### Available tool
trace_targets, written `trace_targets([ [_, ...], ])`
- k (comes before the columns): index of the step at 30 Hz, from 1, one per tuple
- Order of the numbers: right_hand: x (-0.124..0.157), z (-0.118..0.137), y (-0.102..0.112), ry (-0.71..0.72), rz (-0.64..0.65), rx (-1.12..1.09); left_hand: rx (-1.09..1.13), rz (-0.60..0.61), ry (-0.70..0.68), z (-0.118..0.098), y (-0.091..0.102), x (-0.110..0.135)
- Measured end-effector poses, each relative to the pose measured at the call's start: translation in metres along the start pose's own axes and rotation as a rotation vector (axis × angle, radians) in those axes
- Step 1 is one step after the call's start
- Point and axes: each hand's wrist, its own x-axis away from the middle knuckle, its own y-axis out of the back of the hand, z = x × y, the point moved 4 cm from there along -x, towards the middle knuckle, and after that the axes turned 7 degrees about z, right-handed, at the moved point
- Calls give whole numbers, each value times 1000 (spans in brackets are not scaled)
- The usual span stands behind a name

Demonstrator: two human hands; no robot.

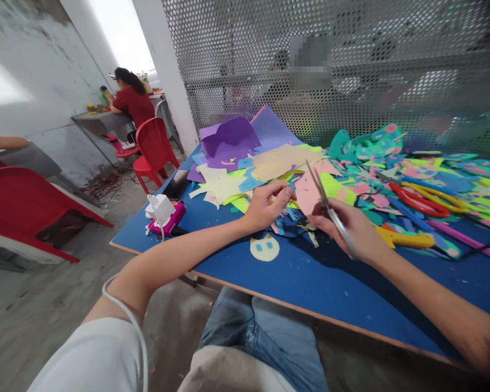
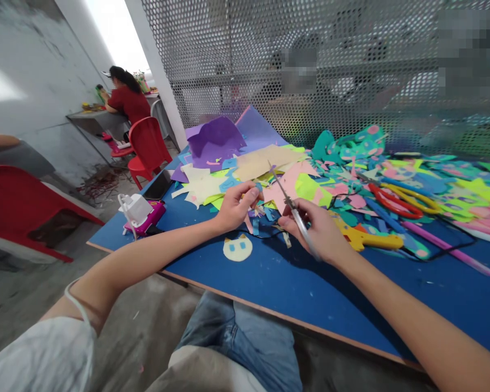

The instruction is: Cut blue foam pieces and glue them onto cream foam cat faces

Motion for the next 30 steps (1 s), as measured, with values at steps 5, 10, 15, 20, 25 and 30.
trace_targets([
  [5, -3, -16, -9, -44, 103, 69, 84, -60, 114, 6, -3, 3],
  [10, 0, -22, -19, -47, 161, -14, 32, -23, 138, 1, -7, 5],
  [15, 0, -17, -21, -71, 191, -68, -2, 28, 151, -2, -9, 8],
  [20, 1, -11, -20, -60, 263, -147, 34, 56, 122, -1, -9, 8],
  [25, 2, -8, -18, -13, 280, -162, 86, 46, 108, -2, -11, 9],
  [30, 2, -5, -19, -21, 284, -159, 77, 47, 72, -6, -13, 11],
])
